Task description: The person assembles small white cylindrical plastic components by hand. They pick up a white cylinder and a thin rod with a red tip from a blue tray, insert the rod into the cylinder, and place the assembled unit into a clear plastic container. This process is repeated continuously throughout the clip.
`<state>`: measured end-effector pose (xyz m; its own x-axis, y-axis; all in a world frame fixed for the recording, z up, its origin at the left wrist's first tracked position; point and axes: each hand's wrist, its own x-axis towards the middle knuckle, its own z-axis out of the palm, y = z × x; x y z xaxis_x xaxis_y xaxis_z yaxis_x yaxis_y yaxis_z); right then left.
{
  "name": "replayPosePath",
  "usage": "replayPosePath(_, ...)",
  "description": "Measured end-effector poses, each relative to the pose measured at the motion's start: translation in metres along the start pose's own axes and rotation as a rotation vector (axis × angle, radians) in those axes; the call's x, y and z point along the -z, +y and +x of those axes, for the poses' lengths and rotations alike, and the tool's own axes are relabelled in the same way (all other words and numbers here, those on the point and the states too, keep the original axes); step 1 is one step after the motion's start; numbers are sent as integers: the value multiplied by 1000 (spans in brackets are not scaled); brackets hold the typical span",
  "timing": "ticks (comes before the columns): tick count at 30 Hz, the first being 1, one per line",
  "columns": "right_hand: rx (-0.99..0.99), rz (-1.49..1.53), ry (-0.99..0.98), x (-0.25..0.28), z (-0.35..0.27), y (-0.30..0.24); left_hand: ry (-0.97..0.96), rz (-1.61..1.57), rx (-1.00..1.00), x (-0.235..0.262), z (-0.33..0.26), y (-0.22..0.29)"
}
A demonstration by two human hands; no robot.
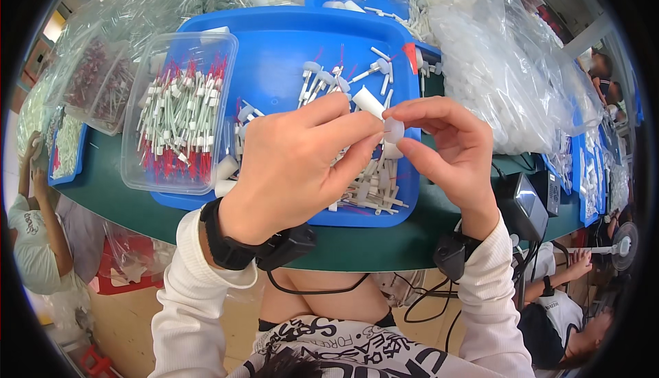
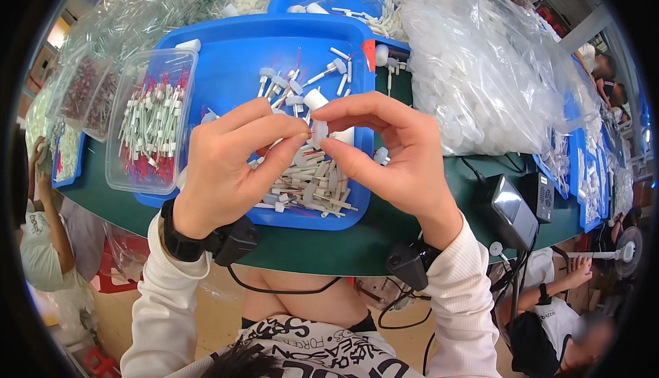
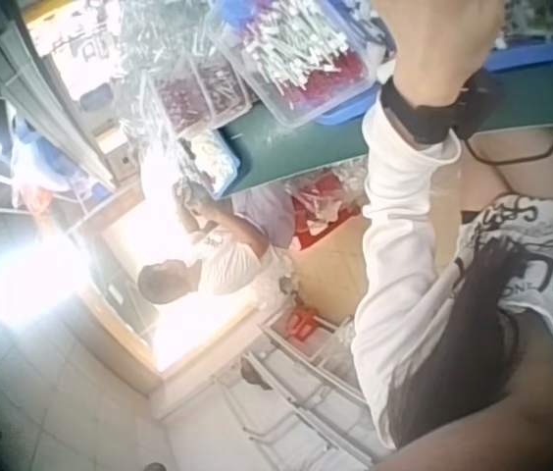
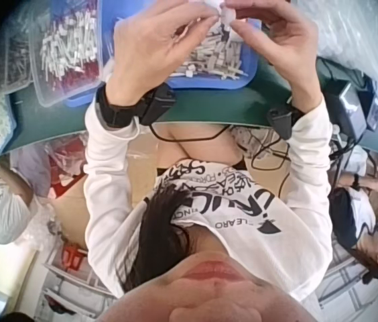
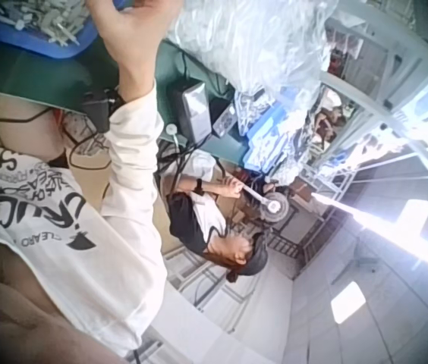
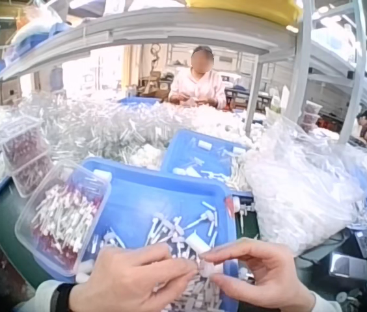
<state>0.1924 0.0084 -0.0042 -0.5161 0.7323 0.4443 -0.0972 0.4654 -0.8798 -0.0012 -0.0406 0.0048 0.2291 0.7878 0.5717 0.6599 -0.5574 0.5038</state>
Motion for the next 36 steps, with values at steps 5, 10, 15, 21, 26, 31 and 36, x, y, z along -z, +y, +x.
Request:
replayPosePath(5,4,-30,-17,-1,0,0,-23,14,4,0,0,0)
replayPosePath(10,64,-164,-38,-2,1,-2,-78,-37,21,0,-3,-4)
replayPosePath(15,67,-145,25,-1,0,2,-124,-265,144,-1,-3,4)
replayPosePath(21,-18,2,57,-4,1,2,-9,-279,79,-11,-4,-3)
replayPosePath(26,-14,-17,47,-1,0,2,-22,-90,-48,-3,0,-9)
replayPosePath(31,-15,-20,70,-5,-1,3,16,86,-158,-3,-3,-7)
replayPosePath(36,-69,-64,89,-6,-2,1,7,287,-229,-4,-2,1)
